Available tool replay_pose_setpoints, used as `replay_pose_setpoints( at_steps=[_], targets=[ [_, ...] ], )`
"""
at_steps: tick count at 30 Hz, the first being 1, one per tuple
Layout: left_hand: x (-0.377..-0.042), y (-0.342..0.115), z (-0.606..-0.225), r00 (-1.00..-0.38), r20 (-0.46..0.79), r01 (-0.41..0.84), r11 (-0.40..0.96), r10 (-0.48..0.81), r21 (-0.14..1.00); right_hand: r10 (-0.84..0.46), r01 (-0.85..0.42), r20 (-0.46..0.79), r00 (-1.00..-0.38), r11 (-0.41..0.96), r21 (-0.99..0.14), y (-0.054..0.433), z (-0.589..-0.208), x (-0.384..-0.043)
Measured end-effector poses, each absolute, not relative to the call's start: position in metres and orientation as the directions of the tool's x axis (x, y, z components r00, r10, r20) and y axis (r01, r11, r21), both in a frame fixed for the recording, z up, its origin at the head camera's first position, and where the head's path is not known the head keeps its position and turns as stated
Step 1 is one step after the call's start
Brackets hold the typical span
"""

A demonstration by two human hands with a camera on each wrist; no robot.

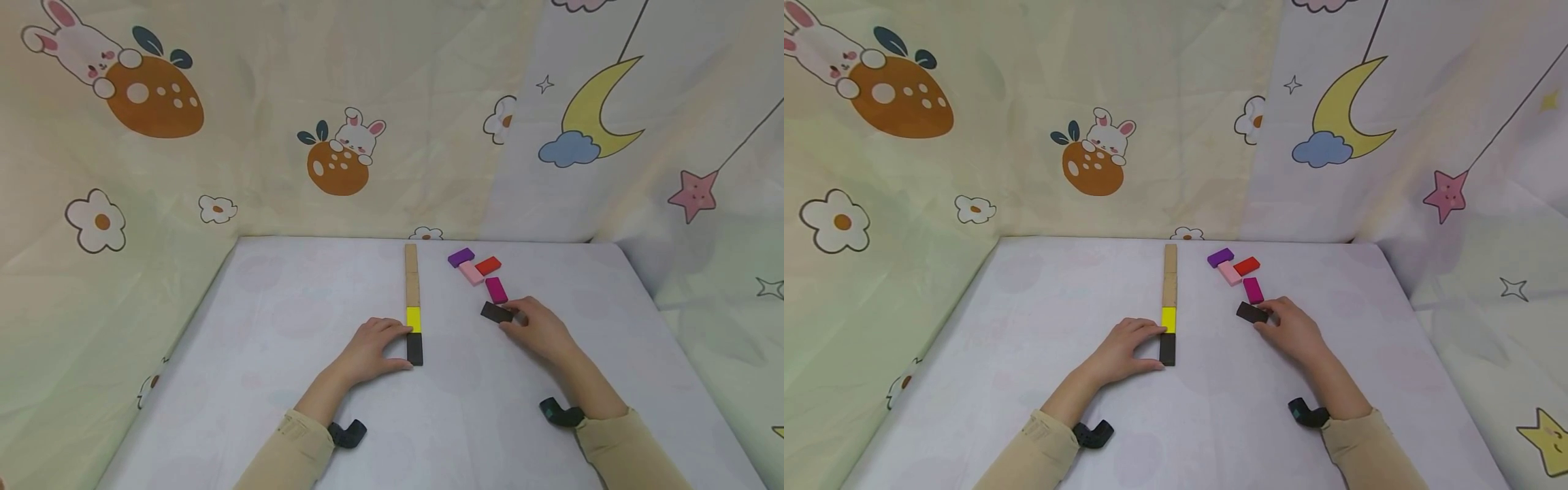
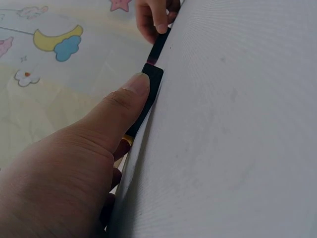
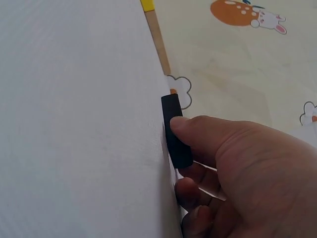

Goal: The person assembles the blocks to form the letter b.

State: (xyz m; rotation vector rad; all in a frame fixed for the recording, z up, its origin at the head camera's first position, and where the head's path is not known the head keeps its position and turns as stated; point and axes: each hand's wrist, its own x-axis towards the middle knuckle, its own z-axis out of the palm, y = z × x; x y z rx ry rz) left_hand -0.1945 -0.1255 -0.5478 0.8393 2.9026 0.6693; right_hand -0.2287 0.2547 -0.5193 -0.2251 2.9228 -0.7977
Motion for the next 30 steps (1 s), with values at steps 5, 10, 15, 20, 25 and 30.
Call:
replay_pose_setpoints(
  at_steps=[5,10,15,20,25,30],
  targets=[
    [-0.195,-0.125,-0.549,-0.853,0.069,0.496,0.76,0.518,0.421,-0.18,-0.133,-0.037,-0.983,0.835,-0.534,0.252,-0.52,-0.229],
    [-0.195,-0.125,-0.548,-0.852,0.071,0.498,0.759,0.52,0.419,-0.227,-0.187,0.001,-0.974,0.799,-0.571,0.246,-0.517,-0.229],
    [-0.195,-0.125,-0.548,-0.853,0.067,0.495,0.761,0.518,0.419,-0.223,-0.176,-0.01,-0.975,0.794,-0.582,0.232,-0.513,-0.233],
    [-0.195,-0.125,-0.547,-0.854,0.064,0.493,0.763,0.517,0.418,-0.213,-0.168,-0.007,-0.977,0.792,-0.587,0.216,-0.51,-0.241],
    [-0.195,-0.125,-0.547,-0.855,0.063,0.492,0.766,0.515,0.415,-0.23,-0.191,0.01,-0.973,0.781,-0.594,0.201,-0.504,-0.251],
    [-0.195,-0.124,-0.548,-0.858,0.057,0.486,0.769,0.511,0.415,-0.219,-0.159,-0.026,-0.975,0.779,-0.607,0.189,-0.5,-0.263]
  ],
)
